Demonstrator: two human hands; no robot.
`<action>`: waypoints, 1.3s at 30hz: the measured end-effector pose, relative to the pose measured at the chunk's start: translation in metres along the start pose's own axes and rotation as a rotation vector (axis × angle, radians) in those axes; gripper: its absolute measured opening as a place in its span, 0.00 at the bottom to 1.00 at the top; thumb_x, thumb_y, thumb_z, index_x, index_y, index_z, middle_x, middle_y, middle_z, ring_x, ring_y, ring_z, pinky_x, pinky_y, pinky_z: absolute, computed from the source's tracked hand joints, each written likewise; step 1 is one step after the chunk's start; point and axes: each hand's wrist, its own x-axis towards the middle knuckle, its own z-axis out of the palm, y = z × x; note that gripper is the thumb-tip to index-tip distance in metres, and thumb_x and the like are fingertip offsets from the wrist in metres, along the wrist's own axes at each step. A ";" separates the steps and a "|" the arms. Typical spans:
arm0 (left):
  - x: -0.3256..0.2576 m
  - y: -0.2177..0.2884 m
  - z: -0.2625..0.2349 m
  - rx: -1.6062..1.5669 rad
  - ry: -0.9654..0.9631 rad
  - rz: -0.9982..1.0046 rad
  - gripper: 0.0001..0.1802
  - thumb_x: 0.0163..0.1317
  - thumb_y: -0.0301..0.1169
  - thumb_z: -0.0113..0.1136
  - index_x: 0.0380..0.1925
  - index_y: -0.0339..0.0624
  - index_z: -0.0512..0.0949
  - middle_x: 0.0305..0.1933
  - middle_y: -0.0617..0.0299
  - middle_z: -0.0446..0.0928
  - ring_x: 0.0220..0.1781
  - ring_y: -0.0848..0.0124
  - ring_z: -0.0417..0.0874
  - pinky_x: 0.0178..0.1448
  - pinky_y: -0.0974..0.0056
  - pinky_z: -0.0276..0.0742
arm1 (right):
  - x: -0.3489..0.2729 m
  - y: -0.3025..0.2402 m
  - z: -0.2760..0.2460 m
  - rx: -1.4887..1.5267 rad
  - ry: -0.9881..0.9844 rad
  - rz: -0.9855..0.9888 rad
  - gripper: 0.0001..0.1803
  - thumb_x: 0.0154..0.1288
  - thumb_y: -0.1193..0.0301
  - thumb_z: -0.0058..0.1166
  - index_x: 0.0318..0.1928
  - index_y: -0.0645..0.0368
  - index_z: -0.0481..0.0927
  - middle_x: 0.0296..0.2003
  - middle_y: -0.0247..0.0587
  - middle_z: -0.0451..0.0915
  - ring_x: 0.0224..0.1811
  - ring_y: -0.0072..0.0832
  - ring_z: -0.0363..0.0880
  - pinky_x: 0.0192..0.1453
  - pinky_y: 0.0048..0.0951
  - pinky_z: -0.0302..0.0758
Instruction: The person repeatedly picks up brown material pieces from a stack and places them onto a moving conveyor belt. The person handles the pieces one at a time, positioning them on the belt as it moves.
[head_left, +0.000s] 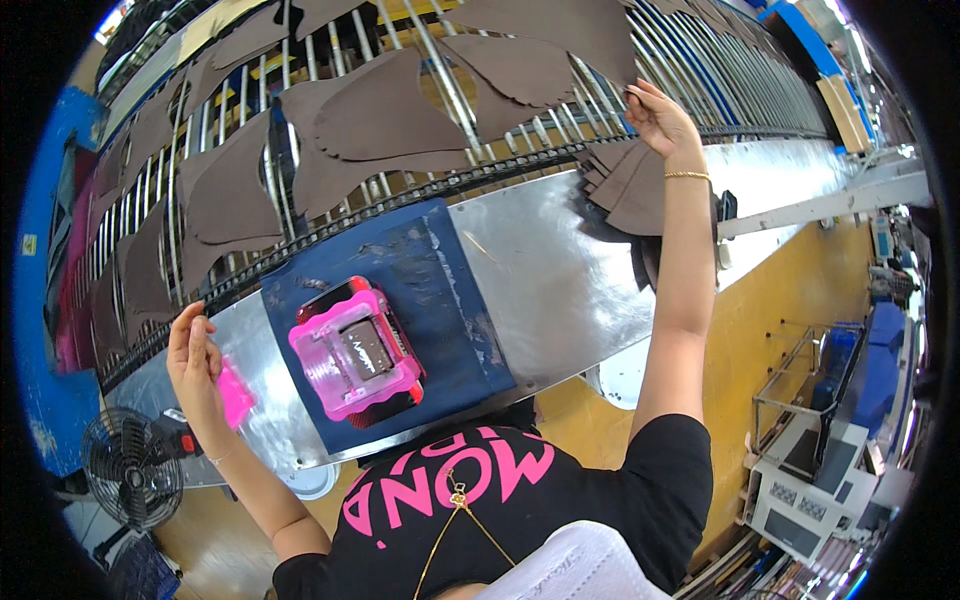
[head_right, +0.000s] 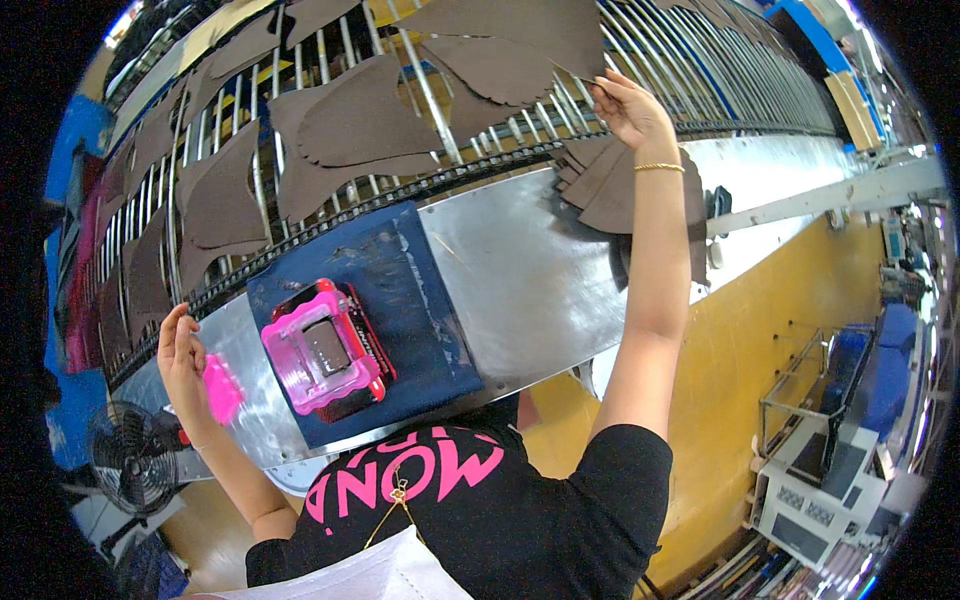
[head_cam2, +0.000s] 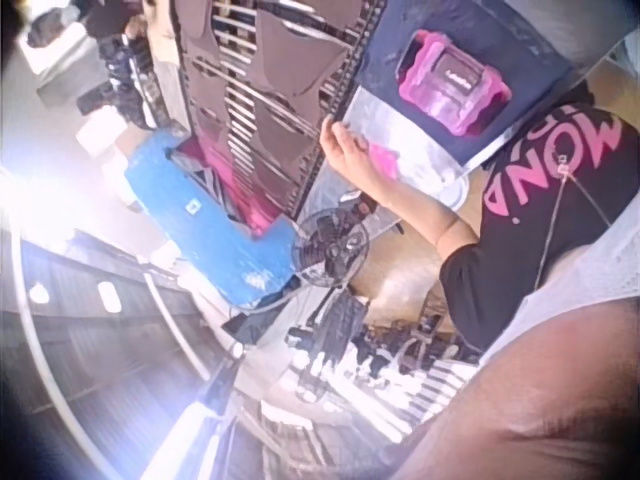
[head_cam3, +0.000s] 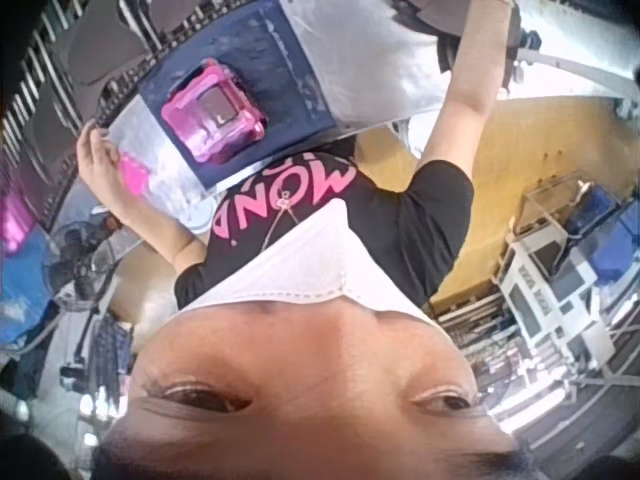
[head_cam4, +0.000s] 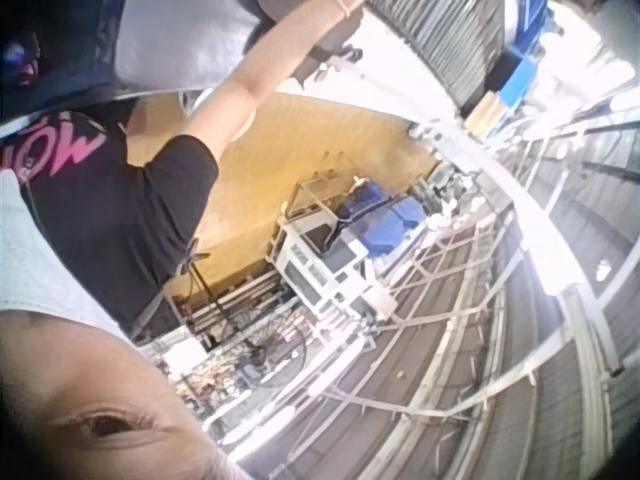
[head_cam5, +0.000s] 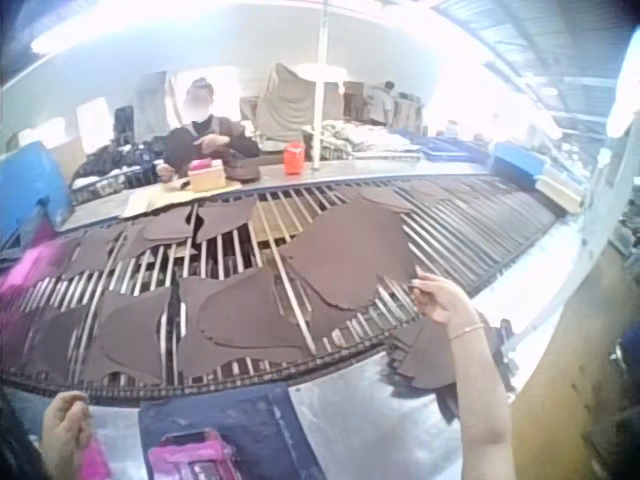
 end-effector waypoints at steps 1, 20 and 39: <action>0.002 -0.002 0.001 0.014 0.005 -0.005 0.15 0.69 0.31 0.50 0.53 0.37 0.72 0.34 0.67 0.72 0.17 0.88 0.57 0.18 0.80 0.50 | -0.001 0.000 0.000 -0.005 0.027 -0.009 0.19 0.62 0.79 0.56 0.53 0.61 0.70 0.35 0.40 0.81 0.32 0.23 0.83 0.39 0.26 0.77; -0.007 -0.002 0.006 0.035 0.075 -0.060 0.15 0.66 0.33 0.55 0.50 0.38 0.74 0.32 0.66 0.72 0.16 0.87 0.60 0.18 0.80 0.52 | 0.030 -0.010 -0.010 -0.482 0.070 0.077 0.21 0.61 0.74 0.58 0.55 0.63 0.72 0.33 0.34 0.80 0.29 0.20 0.79 0.30 0.17 0.75; -0.022 -0.006 -0.002 0.140 0.097 -0.093 0.17 0.66 0.33 0.54 0.52 0.39 0.73 0.34 0.64 0.72 0.17 0.86 0.63 0.19 0.79 0.58 | 0.131 0.030 -0.075 -1.528 0.120 -0.114 0.25 0.55 0.54 0.62 0.51 0.53 0.80 0.42 0.41 0.83 0.43 0.32 0.82 0.45 0.31 0.75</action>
